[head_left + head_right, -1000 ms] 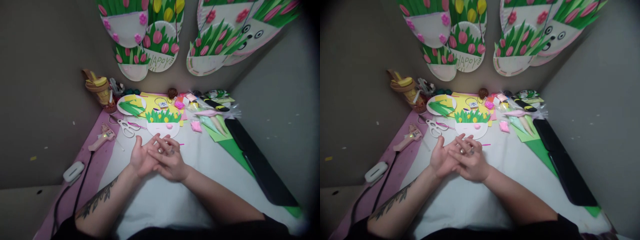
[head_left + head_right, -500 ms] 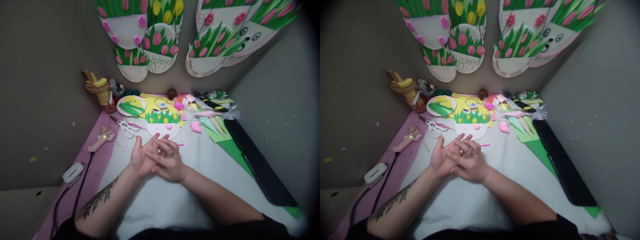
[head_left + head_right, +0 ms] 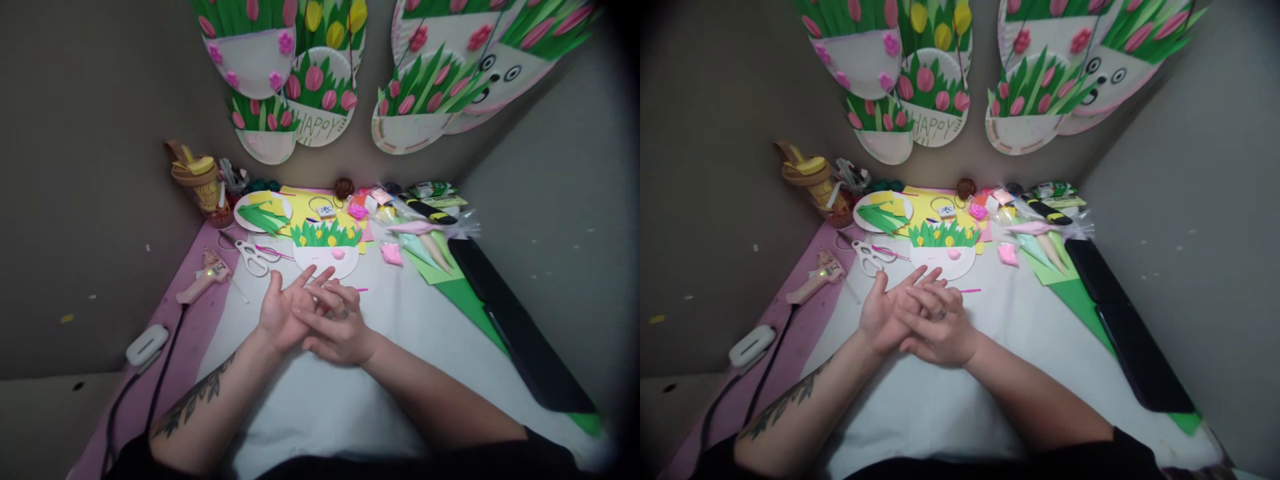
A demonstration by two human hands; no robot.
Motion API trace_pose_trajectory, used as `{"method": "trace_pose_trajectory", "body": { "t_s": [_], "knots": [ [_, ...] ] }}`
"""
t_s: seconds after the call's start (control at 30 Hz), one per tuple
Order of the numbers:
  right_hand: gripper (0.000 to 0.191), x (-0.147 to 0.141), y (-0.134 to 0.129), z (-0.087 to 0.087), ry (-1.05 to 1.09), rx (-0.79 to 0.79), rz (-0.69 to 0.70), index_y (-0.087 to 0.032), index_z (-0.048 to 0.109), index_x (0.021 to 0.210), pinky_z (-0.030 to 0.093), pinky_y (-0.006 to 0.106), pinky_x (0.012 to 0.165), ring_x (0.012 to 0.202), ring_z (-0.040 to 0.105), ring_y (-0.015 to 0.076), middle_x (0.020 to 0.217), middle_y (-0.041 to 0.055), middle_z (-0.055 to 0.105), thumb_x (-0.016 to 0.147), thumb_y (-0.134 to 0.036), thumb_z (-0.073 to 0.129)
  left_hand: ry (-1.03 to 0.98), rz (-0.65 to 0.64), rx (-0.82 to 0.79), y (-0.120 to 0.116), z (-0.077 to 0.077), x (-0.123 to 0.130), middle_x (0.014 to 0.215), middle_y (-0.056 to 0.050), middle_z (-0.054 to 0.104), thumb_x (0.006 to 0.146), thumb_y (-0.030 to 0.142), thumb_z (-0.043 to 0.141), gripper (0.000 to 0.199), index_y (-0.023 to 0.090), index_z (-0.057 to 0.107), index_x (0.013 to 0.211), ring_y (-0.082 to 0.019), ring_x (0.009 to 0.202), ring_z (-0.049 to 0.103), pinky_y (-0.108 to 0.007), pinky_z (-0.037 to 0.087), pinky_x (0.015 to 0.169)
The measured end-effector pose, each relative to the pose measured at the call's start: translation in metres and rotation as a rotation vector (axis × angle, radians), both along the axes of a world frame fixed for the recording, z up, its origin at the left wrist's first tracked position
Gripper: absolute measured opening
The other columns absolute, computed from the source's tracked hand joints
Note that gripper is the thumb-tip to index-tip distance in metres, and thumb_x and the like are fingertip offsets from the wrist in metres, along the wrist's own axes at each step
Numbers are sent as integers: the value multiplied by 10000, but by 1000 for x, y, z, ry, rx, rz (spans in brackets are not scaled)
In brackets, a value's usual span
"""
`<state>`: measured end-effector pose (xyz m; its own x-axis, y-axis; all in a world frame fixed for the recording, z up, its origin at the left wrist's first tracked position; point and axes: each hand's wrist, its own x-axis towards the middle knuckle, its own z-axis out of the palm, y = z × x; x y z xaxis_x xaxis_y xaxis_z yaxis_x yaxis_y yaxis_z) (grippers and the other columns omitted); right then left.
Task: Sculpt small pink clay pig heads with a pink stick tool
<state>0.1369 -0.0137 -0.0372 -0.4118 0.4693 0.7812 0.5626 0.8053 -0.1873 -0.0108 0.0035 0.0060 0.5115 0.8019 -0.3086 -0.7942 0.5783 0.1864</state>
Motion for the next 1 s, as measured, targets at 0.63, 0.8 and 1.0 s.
{"method": "trace_pose_trajectory", "body": {
  "t_s": [0.63,0.8,1.0],
  "knots": [
    [411,5,-3,4,80,-50,29,-243,610,1202,411,477,972,1178,407,297,1261,95,510,907,-489,465,-85,51,-26,1,1,0,1411,-208,473,876,688,262,803,103,352,1418,-364,1300,453,-458,492,927],
    [404,3,-3,4,63,-28,83,-263,655,1142,412,460,967,1172,411,285,1293,77,512,892,-525,474,-90,43,-12,1,-1,0,1423,-205,459,870,702,250,799,114,382,1394,-360,1305,451,-471,484,933],
    [406,1,-3,4,29,4,60,-266,662,1149,405,455,965,1178,408,283,1311,78,529,883,-524,497,-63,46,-18,0,0,0,1423,-188,463,879,693,237,757,124,443,1333,-355,1278,482,-481,483,939]
  ]
}}
